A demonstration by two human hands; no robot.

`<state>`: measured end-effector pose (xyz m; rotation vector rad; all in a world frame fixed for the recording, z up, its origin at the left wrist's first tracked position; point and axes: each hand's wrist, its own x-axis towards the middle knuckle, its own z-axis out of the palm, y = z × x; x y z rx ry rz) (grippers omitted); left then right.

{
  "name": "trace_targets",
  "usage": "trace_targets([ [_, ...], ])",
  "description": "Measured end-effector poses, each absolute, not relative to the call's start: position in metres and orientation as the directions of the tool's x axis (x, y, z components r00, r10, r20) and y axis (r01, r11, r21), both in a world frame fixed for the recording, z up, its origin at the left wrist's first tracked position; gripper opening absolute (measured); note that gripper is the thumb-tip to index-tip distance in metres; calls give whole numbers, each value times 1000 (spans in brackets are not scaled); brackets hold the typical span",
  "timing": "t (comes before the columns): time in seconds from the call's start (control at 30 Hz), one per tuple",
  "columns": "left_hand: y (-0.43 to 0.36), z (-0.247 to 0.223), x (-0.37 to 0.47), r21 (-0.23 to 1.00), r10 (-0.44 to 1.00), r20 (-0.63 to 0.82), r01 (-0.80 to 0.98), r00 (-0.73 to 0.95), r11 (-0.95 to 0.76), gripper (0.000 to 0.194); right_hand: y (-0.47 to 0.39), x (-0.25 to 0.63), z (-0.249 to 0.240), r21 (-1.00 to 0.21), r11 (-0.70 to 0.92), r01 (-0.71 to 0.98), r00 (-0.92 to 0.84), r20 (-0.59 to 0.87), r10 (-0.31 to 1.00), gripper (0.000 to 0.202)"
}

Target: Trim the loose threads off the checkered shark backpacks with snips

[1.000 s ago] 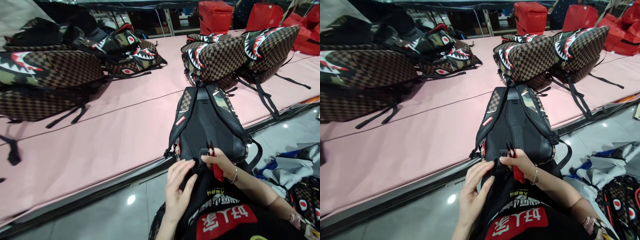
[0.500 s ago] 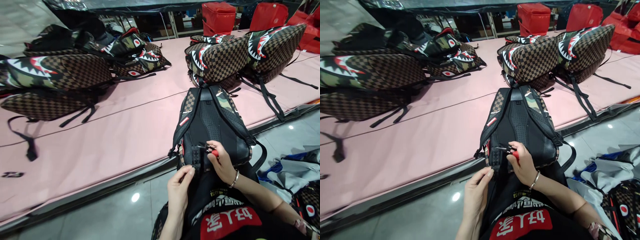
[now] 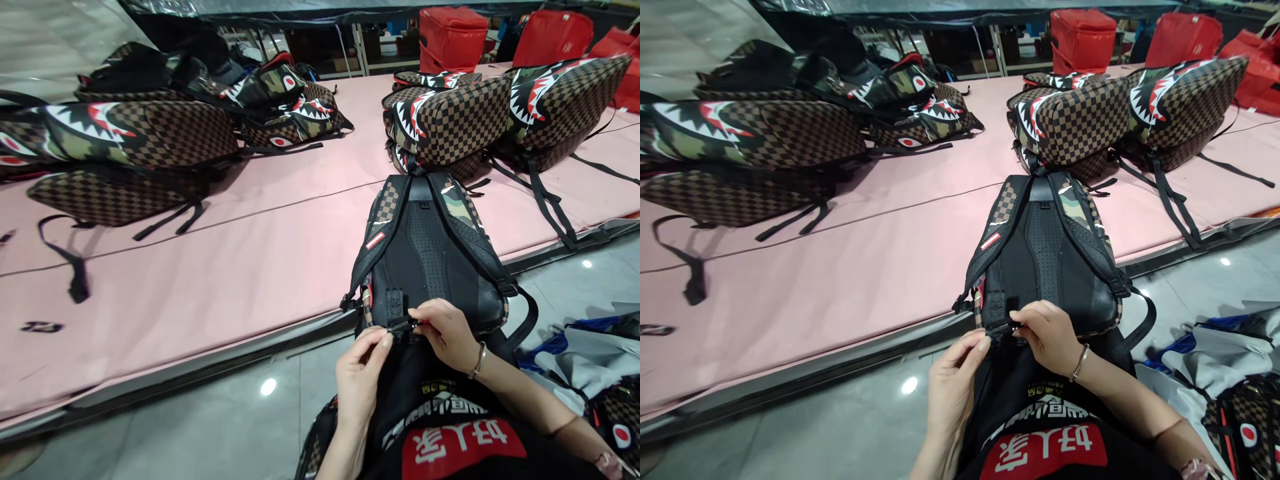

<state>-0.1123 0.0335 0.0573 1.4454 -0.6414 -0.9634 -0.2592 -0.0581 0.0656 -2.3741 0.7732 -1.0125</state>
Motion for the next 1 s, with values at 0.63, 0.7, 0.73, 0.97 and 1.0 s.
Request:
trace_targets([
  [0.63, 19, 70, -28, 972, -845, -163, 229, 509, -50, 35, -82, -330, 58, -752, -484, -448, 321, 370, -872, 28],
  [0.7, 2, 50, -18, 983, -817, -142, -16, 559, -182, 48, -98, -347, 54, -765, -356, -537, 213, 286, -934, 36],
  [0.73, -7, 40, -14, 973, -816, -142, -74, 561, -220, 56, -108, -356, 52, -780, -292, -554, 149, 253, -956, 40],
  [0.97, -59, 34, 7, 925, -921, -211, -239, 327, -296, 76, -168, -405, 38, -791, -63, -608, 0, 79, -997, 40],
  [1.0, -63, 42, 7, 924, -930, -182, -267, 320, -273, 70, -173, -407, 34, -770, -40, -637, 4, 48, -999, 42],
])
